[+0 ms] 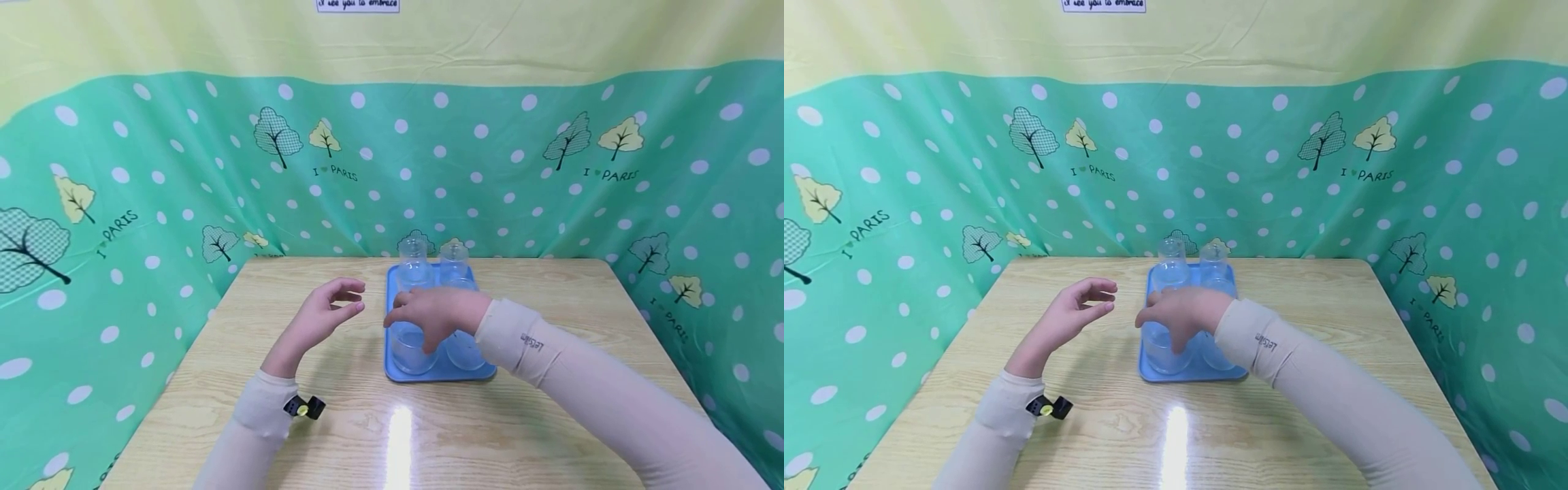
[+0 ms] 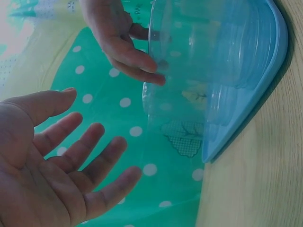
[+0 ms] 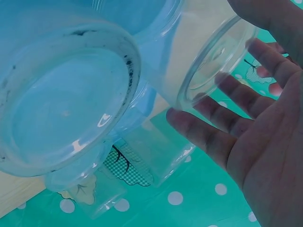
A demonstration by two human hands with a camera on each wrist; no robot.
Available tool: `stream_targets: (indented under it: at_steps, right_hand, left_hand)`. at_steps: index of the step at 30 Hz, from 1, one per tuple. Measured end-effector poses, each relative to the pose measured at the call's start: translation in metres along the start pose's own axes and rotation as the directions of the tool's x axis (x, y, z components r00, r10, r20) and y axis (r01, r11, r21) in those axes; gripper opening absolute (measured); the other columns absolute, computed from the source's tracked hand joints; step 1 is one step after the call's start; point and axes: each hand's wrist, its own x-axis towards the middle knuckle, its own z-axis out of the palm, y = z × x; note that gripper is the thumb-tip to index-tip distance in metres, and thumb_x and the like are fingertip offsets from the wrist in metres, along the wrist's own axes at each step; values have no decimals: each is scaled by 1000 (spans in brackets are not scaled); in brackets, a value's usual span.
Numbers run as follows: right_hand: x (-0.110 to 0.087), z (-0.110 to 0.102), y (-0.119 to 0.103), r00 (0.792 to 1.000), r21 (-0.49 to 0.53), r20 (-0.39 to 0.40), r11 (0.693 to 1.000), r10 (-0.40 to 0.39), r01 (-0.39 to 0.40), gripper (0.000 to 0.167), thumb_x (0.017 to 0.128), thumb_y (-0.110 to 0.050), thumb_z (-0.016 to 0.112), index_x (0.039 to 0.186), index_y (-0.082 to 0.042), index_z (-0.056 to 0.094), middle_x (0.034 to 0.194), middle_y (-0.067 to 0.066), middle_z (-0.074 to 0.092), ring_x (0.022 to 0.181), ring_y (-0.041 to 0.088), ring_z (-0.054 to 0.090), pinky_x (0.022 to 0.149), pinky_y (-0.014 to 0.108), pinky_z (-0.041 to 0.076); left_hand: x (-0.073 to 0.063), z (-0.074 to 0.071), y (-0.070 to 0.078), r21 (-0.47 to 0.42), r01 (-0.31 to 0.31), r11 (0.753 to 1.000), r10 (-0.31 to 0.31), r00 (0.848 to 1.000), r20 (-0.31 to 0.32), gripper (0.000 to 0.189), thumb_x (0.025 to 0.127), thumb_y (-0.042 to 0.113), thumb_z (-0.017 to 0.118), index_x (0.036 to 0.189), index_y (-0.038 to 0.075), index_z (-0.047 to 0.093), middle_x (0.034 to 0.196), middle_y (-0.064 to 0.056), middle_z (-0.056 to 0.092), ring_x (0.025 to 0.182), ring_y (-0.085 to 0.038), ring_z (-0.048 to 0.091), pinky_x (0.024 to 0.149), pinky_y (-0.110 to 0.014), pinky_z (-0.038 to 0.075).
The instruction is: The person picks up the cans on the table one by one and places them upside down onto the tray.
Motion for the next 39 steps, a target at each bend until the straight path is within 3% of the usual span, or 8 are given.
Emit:
stream_targets:
  at_steps: [18, 24, 39]
  right_hand:
    - [2, -1, -2, 999, -25, 21, 999, 23, -23, 81, 78, -30, 91, 147, -43, 51, 149, -2, 47, 131, 23, 50, 92, 42, 59]
    - [3, -2, -3, 1000, -30, 22, 999, 20, -19, 80, 79, -30, 91, 147, -43, 51, 150, -2, 47, 132, 23, 50, 93, 43, 59]
    - [6, -3, -8, 1000, -79, 20, 997, 22, -20, 79, 79, -33, 90, 146, -46, 50, 149, -3, 47, 131, 23, 50, 93, 41, 58]
  left_hand:
    - [0, 1, 2, 24, 16, 1000, -16, 1000, 2, 38, 98, 25, 72, 133, 13, 63, 130, -6, 66, 122, -26, 63, 98, -47, 56]
    - [0, 1, 2, 32, 7, 999, -7, 1000, -2, 43, 98, 26, 72, 136, 11, 62, 134, -7, 63, 127, -34, 58, 98, -49, 55]
    - [-1, 3, 4, 33, 17, 999, -17, 1000, -1, 39, 97, 26, 73, 134, 16, 63, 134, -5, 63, 127, -31, 58, 99, -49, 55]
